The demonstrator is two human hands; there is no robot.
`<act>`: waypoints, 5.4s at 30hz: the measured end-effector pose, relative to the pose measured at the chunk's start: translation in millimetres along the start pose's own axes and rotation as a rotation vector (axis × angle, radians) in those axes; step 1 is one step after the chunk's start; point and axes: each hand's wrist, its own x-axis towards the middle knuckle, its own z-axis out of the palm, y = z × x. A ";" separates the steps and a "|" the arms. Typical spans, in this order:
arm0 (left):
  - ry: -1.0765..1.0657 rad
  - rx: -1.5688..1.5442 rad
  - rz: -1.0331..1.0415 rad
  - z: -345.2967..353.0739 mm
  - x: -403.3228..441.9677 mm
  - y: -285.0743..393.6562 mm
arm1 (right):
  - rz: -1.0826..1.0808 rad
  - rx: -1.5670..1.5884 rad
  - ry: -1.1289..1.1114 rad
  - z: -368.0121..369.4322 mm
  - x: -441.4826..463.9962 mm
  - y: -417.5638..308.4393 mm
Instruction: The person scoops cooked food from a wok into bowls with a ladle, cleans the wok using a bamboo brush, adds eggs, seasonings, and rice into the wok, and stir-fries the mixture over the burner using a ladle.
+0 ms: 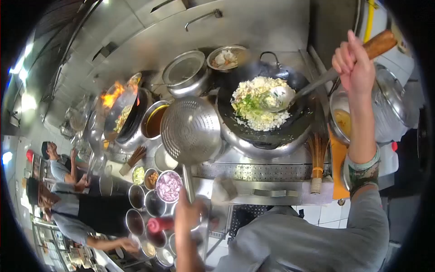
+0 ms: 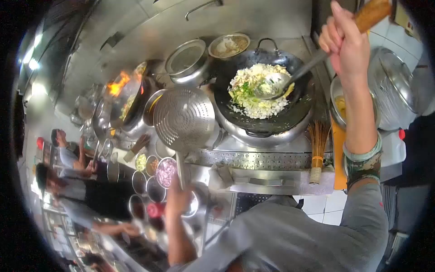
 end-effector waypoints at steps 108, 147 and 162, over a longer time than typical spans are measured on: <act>0.031 0.142 0.965 183.6 74.5 76.6 | 0.238 -0.313 0.284 9.4 21.9 112.4; 0.105 0.057 0.917 202.8 96.9 63.4 | 0.198 -0.062 0.031 -0.9 11.9 124.6; 0.061 0.069 0.950 158.8 38.1 118.0 | 0.484 -0.166 0.212 28.1 76.4 70.4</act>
